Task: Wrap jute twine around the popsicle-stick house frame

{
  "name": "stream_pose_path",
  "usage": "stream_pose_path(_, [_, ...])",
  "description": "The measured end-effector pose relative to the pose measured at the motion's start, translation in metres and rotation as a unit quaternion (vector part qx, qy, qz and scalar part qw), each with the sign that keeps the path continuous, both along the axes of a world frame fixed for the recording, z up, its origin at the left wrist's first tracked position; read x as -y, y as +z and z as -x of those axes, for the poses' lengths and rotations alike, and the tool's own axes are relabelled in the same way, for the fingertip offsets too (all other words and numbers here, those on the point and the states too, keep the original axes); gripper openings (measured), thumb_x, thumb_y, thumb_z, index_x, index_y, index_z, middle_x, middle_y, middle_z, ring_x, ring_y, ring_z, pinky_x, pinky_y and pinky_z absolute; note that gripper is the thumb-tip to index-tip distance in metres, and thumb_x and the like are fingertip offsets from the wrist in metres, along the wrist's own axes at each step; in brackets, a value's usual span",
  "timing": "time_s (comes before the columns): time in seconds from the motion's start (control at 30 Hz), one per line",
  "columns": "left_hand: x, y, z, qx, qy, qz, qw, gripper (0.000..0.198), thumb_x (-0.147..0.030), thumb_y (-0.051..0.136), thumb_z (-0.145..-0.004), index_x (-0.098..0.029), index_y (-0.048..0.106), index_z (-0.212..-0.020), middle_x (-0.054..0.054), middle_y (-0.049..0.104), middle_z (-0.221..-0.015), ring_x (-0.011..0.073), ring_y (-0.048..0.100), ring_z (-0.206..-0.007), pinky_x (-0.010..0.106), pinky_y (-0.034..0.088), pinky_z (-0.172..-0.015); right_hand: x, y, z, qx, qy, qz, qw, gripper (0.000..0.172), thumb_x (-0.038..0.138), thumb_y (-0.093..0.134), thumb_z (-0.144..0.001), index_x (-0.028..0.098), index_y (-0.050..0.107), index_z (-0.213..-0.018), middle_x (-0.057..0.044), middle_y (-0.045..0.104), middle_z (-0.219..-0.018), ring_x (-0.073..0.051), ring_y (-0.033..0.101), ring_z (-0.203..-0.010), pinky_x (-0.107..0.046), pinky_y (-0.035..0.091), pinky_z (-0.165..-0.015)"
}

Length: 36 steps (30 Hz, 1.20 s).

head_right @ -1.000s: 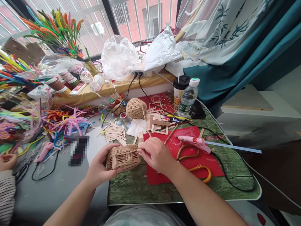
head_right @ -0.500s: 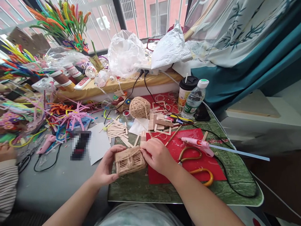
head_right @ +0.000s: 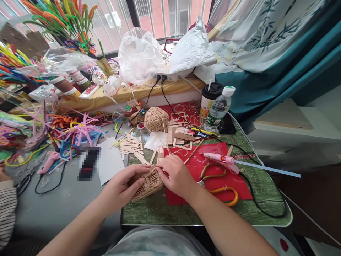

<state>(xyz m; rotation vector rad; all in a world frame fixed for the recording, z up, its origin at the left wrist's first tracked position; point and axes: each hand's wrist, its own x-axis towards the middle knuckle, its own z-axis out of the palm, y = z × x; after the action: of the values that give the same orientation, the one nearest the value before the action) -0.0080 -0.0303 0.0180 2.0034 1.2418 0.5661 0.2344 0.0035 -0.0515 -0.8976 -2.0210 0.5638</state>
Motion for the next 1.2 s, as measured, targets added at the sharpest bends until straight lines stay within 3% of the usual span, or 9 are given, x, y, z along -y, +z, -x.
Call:
stream_pose_path(0.07, [0.003, 0.004, -0.002, -0.027, 0.001, -0.016, 1.0, 0.031, -0.03, 0.061, -0.101, -0.03, 0.065, -0.132, 0.008, 0.07, -0.143, 0.0272, 0.066, -0.133, 0.044, 0.056, -0.113, 0.001, -0.001, 0.001, 0.006, 0.01, -0.006, 1.0, 0.013, 0.019, 0.059, -0.104, 0.023, 0.07, -0.11, -0.007, 0.075, -0.095, -0.026, 0.065, -0.093, -0.046, 0.054, -0.092])
stream_pose_path(0.23, [0.01, 0.009, -0.005, -0.129, -0.014, -0.087, 0.988, 0.067, -0.038, 0.087, -0.079, -0.032, 0.059, -0.139, 0.01, 0.069, -0.143, 0.0364, 0.068, -0.128, 0.053, 0.057, -0.108, -0.002, 0.003, -0.008, -0.042, -0.018, -0.032, 0.998, 0.031, 0.016, 0.06, -0.101, 0.028, 0.068, -0.128, -0.009, 0.076, -0.117, -0.029, 0.069, -0.113, -0.052, 0.054, -0.105])
stream_pose_path(0.4, [0.016, 0.015, 0.006, -0.142, -0.028, -0.088, 0.986, 0.061, -0.034, 0.082, -0.084, -0.035, 0.057, -0.139, 0.009, 0.07, -0.141, 0.0335, 0.07, -0.125, 0.048, 0.059, -0.104, -0.015, 0.004, -0.022, -0.158, -0.201, 0.053, 0.965, 0.027, 0.021, 0.059, -0.102, 0.027, 0.068, -0.127, -0.011, 0.07, -0.126, -0.029, 0.064, -0.122, -0.052, 0.051, -0.111])
stream_pose_path(0.53, [0.009, 0.028, 0.011, -0.112, -0.04, -0.04, 0.992, 0.057, -0.044, 0.085, -0.083, -0.035, 0.063, -0.135, 0.008, 0.071, -0.138, 0.033, 0.07, -0.122, 0.046, 0.06, -0.102, -0.023, -0.008, -0.016, -0.169, -0.191, 0.112, 0.961, 0.029, 0.023, 0.061, -0.099, 0.025, 0.066, -0.128, -0.012, 0.067, -0.129, -0.029, 0.063, -0.122, -0.05, 0.051, -0.111])
stream_pose_path(0.63, [-0.02, 0.03, 0.012, -0.071, -0.025, 0.011, 0.997, 0.044, -0.048, 0.075, -0.091, -0.033, 0.068, -0.131, 0.007, 0.074, -0.132, 0.0294, 0.072, -0.115, 0.04, 0.06, -0.096, -0.021, -0.014, -0.008, -0.162, -0.178, 0.117, 0.964, 0.027, 0.025, 0.061, -0.098, 0.024, 0.066, -0.125, -0.011, 0.067, -0.126, -0.027, 0.064, -0.116, -0.047, 0.053, -0.106])
stream_pose_path(0.77, [-0.08, 0.016, 0.01, -0.025, 0.058, 0.045, 0.997, 0.035, -0.055, 0.062, -0.096, -0.025, 0.078, -0.104, 0.007, 0.08, -0.104, 0.0278, 0.072, -0.099, 0.038, 0.057, -0.087, -0.016, -0.007, -0.003, -0.146, -0.175, 0.203, 0.952, 0.017, 0.036, 0.063, -0.098, 0.021, 0.07, -0.105, -0.007, 0.07, -0.101, -0.023, 0.065, -0.09, -0.036, 0.054, -0.086])
stream_pose_path(0.87, [-0.115, 0.0, 0.0, -0.009, 0.032, 0.088, 0.996, 0.04, -0.059, 0.064, -0.092, -0.023, 0.08, -0.087, 0.006, 0.081, -0.087, 0.0255, 0.073, -0.082, 0.034, 0.056, -0.076, -0.015, 0.002, -0.002, -0.111, -0.148, 0.276, 0.943, 0.036, 0.05, 0.064, -0.099, 0.021, 0.069, -0.078, 0.0, 0.064, -0.07, -0.018, 0.059, -0.067, -0.03, 0.045, -0.065])
stream_pose_path(1.03, [-0.139, -0.024, -0.032, 0.017, -0.011, 0.157, 0.987, 0.04, -0.061, 0.078, -0.078, -0.022, 0.082, -0.083, 0.004, 0.08, -0.075, 0.0223, 0.073, -0.07, 0.028, 0.051, -0.063, -0.024, 0.004, 0.013, -0.1, -0.116, 0.353, 0.923, 0.047, 0.058, 0.078, -0.086, 0.019, 0.07, -0.062, 0.002, 0.058, -0.052, -0.014, 0.048, -0.051, -0.028, 0.029, -0.051])
stream_pose_path(1.2, [-0.147, -0.038, -0.049, 0.068, -0.001, 0.182, 0.981, 0.041, -0.06, 0.083, -0.073, -0.02, 0.081, -0.083, 0.004, 0.079, -0.074, 0.0199, 0.07, -0.066, 0.028, 0.051, -0.061, -0.027, 0.001, 0.032, -0.197, -0.091, 0.394, 0.893, 0.039, 0.053, 0.077, -0.084, 0.018, 0.069, -0.068, 0.0, 0.065, -0.058, -0.013, 0.053, -0.052, -0.026, 0.039, -0.052])
